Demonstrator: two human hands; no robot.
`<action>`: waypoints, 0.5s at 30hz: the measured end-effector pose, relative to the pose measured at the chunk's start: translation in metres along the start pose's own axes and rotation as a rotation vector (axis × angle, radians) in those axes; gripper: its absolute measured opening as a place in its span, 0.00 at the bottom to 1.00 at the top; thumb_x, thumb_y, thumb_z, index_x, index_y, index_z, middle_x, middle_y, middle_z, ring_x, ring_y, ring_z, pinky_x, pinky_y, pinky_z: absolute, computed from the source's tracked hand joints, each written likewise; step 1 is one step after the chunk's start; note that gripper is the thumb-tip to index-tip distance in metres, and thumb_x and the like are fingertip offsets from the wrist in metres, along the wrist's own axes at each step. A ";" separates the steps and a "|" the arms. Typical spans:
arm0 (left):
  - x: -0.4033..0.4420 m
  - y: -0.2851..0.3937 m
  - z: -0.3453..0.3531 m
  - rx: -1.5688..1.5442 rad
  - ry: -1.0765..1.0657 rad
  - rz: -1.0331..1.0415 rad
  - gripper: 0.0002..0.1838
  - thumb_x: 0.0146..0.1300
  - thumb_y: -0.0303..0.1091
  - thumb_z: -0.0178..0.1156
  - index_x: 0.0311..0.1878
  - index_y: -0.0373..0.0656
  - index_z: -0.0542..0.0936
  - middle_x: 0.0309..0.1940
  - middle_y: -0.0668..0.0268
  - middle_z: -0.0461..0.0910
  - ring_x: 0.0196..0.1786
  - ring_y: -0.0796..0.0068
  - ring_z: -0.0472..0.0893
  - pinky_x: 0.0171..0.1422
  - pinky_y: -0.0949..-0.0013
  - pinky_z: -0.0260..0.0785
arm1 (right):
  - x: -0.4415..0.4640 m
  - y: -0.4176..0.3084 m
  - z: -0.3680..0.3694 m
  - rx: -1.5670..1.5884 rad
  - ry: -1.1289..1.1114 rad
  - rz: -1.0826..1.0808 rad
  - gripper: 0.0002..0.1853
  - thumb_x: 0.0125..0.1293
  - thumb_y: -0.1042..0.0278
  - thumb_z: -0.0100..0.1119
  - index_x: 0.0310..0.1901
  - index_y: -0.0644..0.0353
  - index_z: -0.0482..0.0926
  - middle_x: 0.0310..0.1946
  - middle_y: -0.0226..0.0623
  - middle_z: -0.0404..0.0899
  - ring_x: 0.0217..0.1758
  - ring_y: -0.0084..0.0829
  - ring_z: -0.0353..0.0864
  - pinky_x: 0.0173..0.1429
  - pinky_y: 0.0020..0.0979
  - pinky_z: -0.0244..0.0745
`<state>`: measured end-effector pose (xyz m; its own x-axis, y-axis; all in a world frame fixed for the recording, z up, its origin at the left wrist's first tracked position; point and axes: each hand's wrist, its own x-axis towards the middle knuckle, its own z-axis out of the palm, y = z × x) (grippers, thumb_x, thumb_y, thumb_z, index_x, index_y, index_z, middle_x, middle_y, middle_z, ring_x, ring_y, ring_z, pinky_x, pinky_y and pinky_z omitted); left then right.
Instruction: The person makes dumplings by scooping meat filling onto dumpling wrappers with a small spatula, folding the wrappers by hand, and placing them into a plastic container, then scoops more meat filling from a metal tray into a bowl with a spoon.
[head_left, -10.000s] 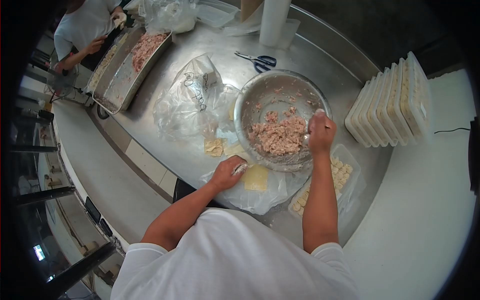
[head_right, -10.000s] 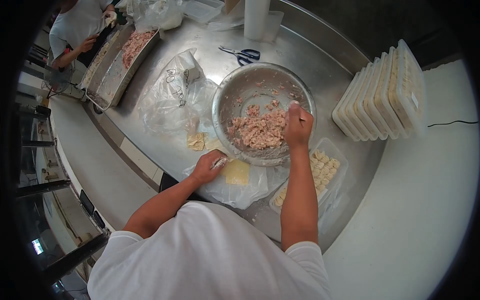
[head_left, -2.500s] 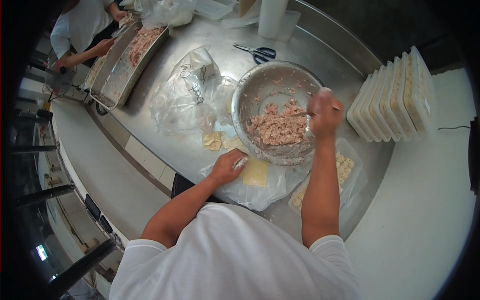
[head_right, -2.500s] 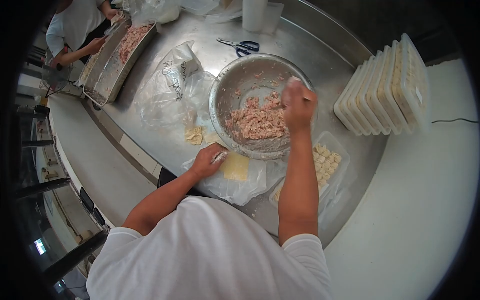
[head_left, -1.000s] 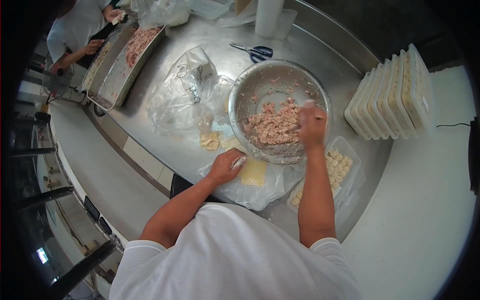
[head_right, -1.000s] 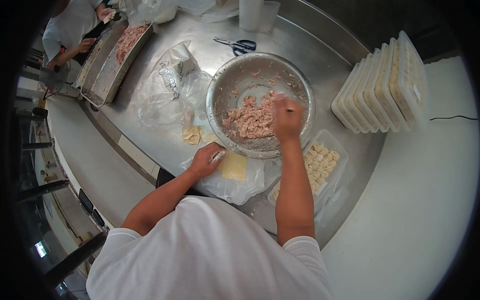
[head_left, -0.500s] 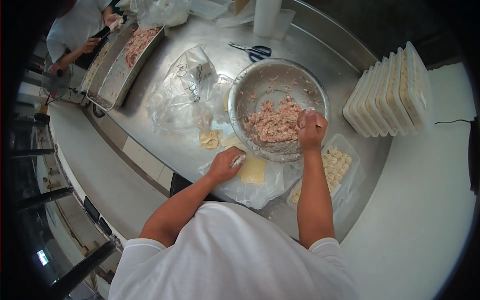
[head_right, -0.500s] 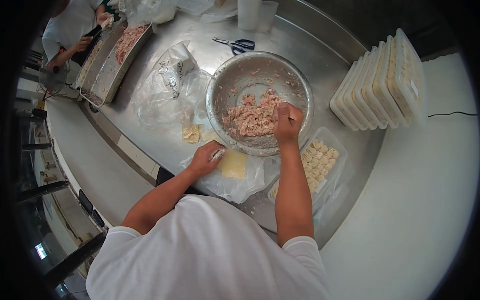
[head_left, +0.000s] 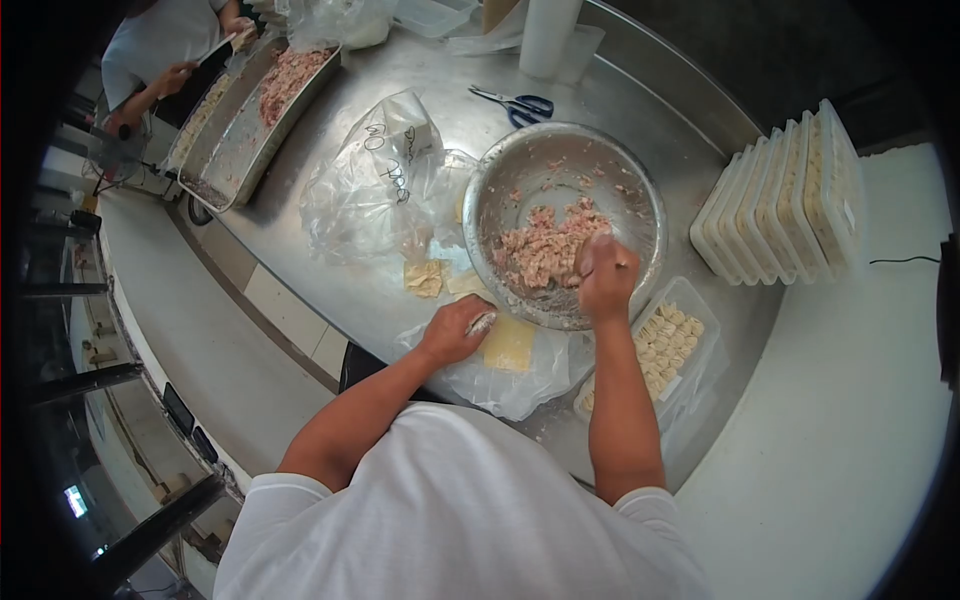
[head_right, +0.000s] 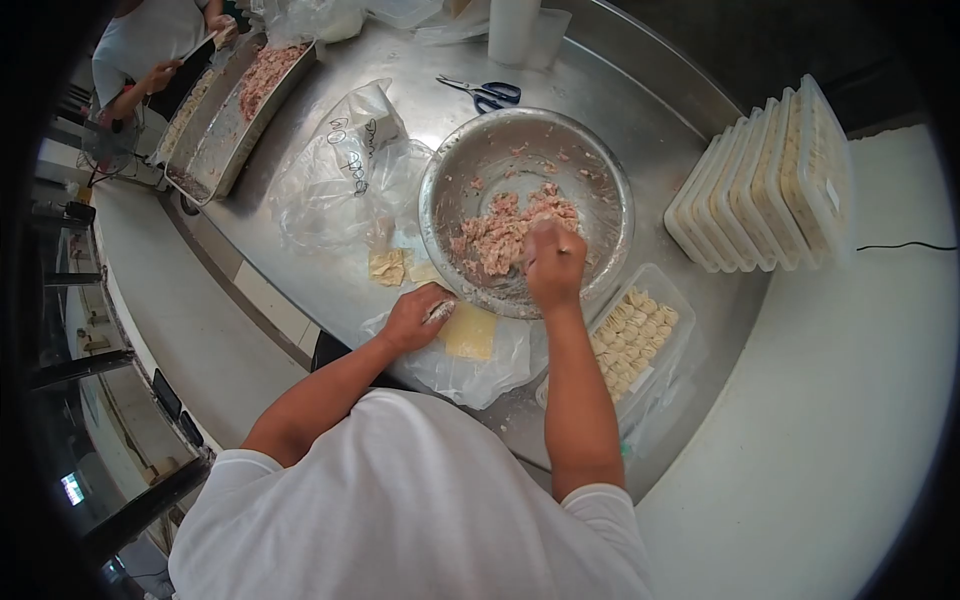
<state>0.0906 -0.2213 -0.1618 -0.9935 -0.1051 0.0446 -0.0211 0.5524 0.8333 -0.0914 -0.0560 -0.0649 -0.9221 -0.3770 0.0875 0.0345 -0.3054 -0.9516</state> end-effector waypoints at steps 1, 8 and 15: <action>0.000 0.000 -0.001 0.006 -0.002 -0.002 0.10 0.59 0.31 0.63 0.44 0.40 0.81 0.41 0.55 0.81 0.46 0.51 0.81 0.50 0.57 0.75 | 0.021 0.010 -0.010 -0.005 0.064 -0.050 0.24 0.76 0.62 0.50 0.19 0.58 0.65 0.16 0.26 0.62 0.19 0.19 0.58 0.24 0.27 0.53; -0.003 -0.003 -0.002 -0.032 -0.003 -0.023 0.12 0.59 0.30 0.63 0.46 0.39 0.81 0.42 0.55 0.81 0.47 0.50 0.81 0.52 0.58 0.74 | 0.068 0.003 -0.038 -0.051 0.232 -0.306 0.26 0.78 0.58 0.49 0.19 0.58 0.65 0.15 0.25 0.61 0.18 0.18 0.57 0.24 0.28 0.51; -0.004 0.000 -0.001 -0.016 -0.023 -0.020 0.12 0.61 0.33 0.63 0.46 0.41 0.81 0.41 0.55 0.81 0.46 0.50 0.81 0.51 0.58 0.74 | 0.017 -0.035 -0.004 0.055 0.054 0.007 0.24 0.77 0.59 0.49 0.19 0.55 0.64 0.13 0.27 0.58 0.14 0.21 0.55 0.20 0.28 0.47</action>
<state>0.0946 -0.2219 -0.1613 -0.9951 -0.0972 0.0155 -0.0394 0.5370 0.8427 -0.1094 -0.0484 -0.0313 -0.9410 -0.3322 0.0640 0.0604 -0.3512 -0.9343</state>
